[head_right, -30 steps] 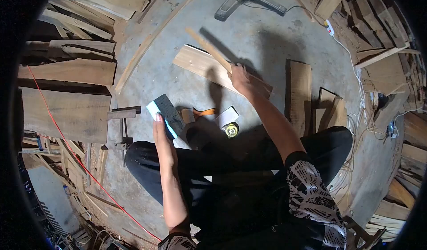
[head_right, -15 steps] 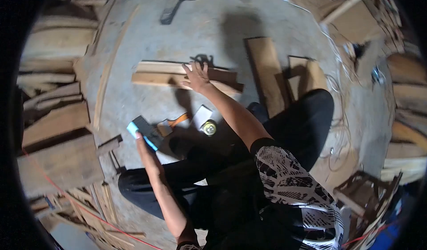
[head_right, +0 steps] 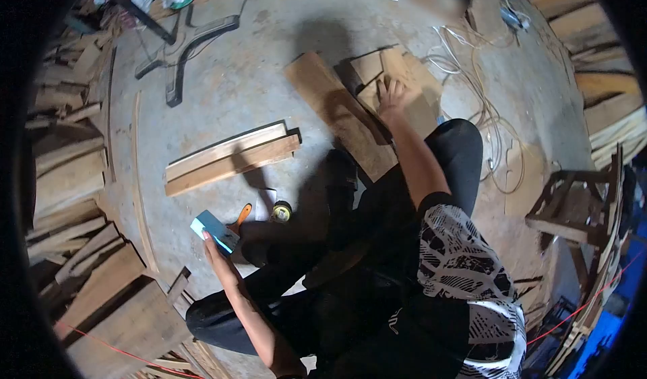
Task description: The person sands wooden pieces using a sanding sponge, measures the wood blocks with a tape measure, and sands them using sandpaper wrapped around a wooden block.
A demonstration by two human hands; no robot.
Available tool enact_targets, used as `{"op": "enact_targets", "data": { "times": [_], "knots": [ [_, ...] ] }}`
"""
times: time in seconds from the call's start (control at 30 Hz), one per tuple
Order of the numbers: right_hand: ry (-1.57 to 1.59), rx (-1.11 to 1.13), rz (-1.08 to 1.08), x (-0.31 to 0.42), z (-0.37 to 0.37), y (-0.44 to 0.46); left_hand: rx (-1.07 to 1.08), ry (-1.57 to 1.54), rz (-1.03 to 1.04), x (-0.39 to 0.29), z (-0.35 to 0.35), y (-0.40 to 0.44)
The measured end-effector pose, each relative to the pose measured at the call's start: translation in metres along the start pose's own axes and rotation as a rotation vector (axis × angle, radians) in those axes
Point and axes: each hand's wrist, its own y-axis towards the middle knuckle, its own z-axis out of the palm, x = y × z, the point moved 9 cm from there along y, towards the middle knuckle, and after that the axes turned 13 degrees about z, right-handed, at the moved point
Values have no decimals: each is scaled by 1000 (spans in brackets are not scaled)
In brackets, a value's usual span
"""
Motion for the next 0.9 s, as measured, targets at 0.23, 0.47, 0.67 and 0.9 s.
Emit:
{"op": "enact_targets", "data": {
  "times": [0.23, 0.47, 0.67, 0.9],
  "knots": [
    [470, 585, 4, -114, 16, 159, 40, 164, -2, 8, 37, 6],
    [773, 1004, -645, -60, 62, 79, 77, 239, 78, 31, 54, -5],
    [-121, 945, -651, -28, 31, 34, 20, 273, 31, 85, 2, -22],
    [-152, 425, -756, -91, 171, 133, 206, 655, 144, 137, -7, -38]
  ]
}}
